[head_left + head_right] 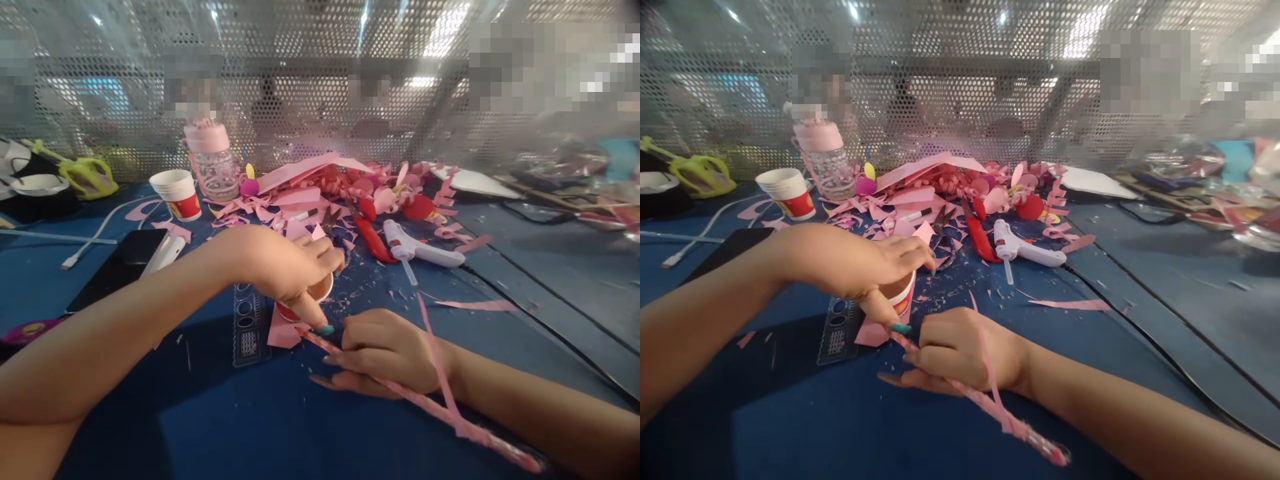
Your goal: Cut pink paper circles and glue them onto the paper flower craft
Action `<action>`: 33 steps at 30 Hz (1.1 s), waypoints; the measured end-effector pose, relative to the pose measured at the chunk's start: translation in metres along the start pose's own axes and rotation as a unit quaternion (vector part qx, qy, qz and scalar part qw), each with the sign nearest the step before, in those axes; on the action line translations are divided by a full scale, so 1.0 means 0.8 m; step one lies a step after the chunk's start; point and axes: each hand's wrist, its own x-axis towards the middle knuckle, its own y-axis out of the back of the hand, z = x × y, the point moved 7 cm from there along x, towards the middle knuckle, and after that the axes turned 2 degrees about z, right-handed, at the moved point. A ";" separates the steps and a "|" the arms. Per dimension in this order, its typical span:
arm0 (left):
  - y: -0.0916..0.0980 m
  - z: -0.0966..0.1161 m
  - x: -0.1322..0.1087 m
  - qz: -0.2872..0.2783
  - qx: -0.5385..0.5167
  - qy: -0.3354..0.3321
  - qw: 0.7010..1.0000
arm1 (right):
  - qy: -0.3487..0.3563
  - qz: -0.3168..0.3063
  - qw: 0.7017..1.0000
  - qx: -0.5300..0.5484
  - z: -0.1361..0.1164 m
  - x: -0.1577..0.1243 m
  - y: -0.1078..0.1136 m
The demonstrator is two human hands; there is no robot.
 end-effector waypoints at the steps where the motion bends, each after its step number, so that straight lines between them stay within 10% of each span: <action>1: -0.003 0.000 0.000 -0.014 -0.003 -0.004 1.000 | -0.008 -0.009 1.000 0.003 0.001 0.002 -0.003; 33: -0.007 -0.005 0.002 -0.013 -0.009 0.000 1.000 | -0.046 0.010 0.993 -0.111 0.015 -0.007 -0.028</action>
